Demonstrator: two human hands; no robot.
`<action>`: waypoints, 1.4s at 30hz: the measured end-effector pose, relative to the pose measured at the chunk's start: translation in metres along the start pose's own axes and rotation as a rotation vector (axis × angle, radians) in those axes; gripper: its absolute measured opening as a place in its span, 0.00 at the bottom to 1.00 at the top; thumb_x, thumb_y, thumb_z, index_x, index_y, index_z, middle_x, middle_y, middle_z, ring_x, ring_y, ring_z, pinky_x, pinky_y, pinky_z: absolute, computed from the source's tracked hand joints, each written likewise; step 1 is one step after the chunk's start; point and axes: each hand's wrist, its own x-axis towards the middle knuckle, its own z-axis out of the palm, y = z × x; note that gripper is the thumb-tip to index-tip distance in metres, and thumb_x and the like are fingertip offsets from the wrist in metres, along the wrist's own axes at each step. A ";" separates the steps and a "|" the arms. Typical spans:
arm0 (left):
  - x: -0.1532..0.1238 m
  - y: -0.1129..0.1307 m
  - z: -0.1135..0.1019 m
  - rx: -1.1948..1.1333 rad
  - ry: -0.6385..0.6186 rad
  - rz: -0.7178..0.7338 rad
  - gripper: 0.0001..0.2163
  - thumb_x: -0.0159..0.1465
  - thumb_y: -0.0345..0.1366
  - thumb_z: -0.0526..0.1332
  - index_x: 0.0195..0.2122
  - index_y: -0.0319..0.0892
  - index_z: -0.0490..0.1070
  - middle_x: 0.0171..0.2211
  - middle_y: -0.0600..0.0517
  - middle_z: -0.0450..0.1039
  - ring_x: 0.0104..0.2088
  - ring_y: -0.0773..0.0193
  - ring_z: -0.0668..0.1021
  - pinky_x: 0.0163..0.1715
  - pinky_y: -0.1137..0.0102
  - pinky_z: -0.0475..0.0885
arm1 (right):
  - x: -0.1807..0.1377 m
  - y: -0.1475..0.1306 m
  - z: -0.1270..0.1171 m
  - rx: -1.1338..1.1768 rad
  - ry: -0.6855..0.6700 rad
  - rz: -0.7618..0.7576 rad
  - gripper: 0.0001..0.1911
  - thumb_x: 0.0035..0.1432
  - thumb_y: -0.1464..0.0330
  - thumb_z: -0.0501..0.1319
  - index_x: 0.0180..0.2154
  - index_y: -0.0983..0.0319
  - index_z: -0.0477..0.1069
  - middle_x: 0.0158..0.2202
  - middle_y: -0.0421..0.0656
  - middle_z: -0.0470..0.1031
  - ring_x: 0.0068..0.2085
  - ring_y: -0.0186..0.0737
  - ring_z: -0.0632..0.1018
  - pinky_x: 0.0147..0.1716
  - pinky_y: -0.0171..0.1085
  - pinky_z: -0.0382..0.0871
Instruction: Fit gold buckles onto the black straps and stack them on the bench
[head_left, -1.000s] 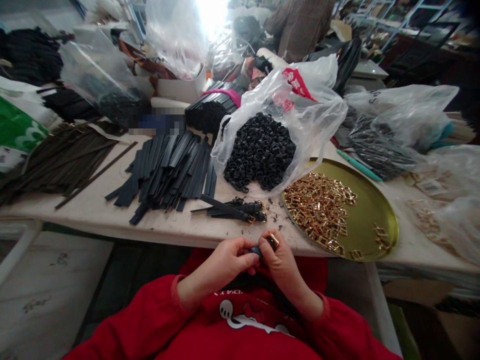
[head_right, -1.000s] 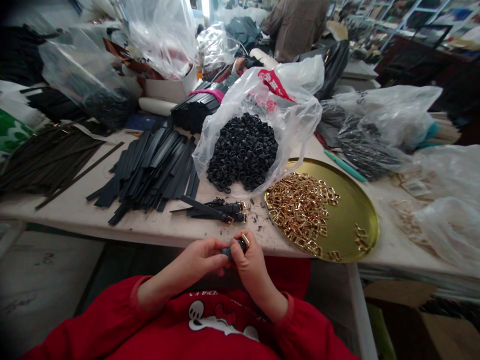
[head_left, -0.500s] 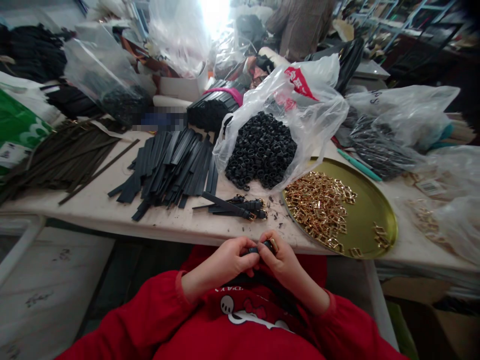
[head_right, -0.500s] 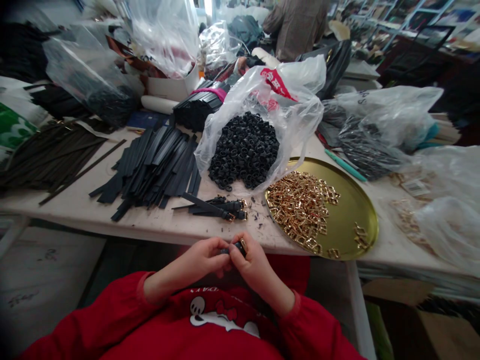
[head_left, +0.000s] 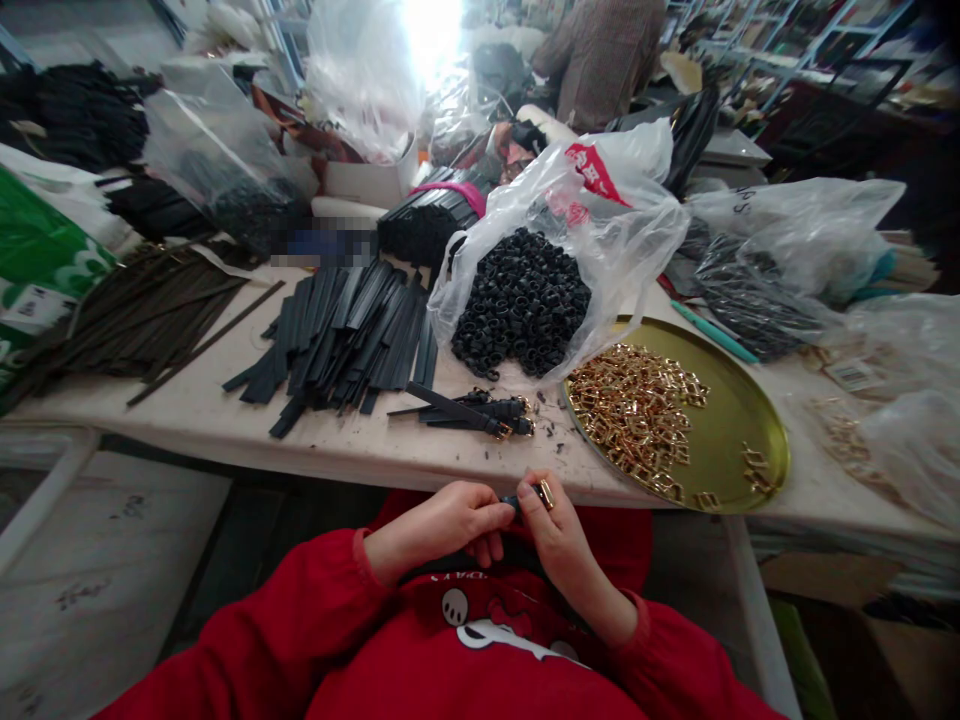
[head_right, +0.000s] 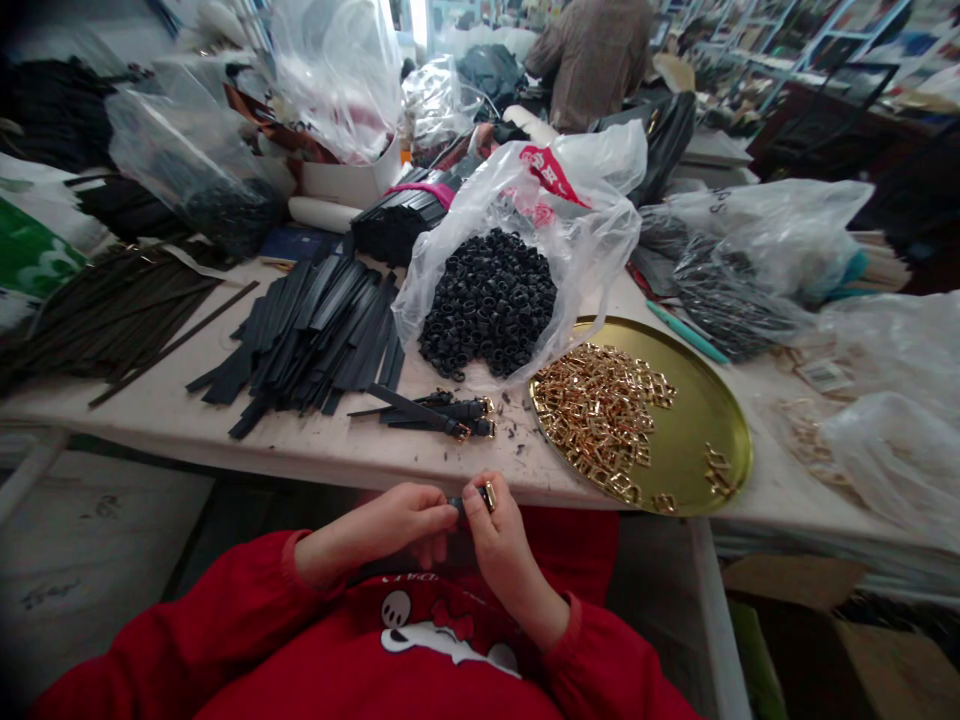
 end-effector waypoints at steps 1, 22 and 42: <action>-0.001 0.000 -0.002 0.037 -0.022 -0.008 0.11 0.60 0.39 0.51 0.28 0.38 0.65 0.19 0.55 0.69 0.17 0.71 0.70 0.18 0.77 0.63 | 0.000 0.000 -0.001 -0.005 -0.014 -0.016 0.11 0.58 0.59 0.52 0.30 0.59 0.61 0.23 0.36 0.61 0.25 0.34 0.64 0.26 0.34 0.58; 0.031 0.038 -0.076 1.259 0.541 0.269 0.13 0.57 0.30 0.57 0.44 0.34 0.66 0.40 0.40 0.71 0.43 0.50 0.72 0.45 0.59 0.64 | 0.095 0.013 0.007 -0.679 0.181 -0.438 0.27 0.60 0.58 0.49 0.56 0.67 0.57 0.56 0.57 0.62 0.56 0.54 0.63 0.53 0.54 0.57; 0.028 0.051 -0.040 1.399 0.597 0.184 0.13 0.55 0.31 0.57 0.41 0.33 0.69 0.42 0.37 0.72 0.43 0.51 0.75 0.42 0.64 0.68 | 0.050 -0.010 0.009 -0.958 0.108 -0.731 0.25 0.56 0.69 0.55 0.56 0.67 0.58 0.59 0.53 0.59 0.60 0.50 0.57 0.58 0.50 0.48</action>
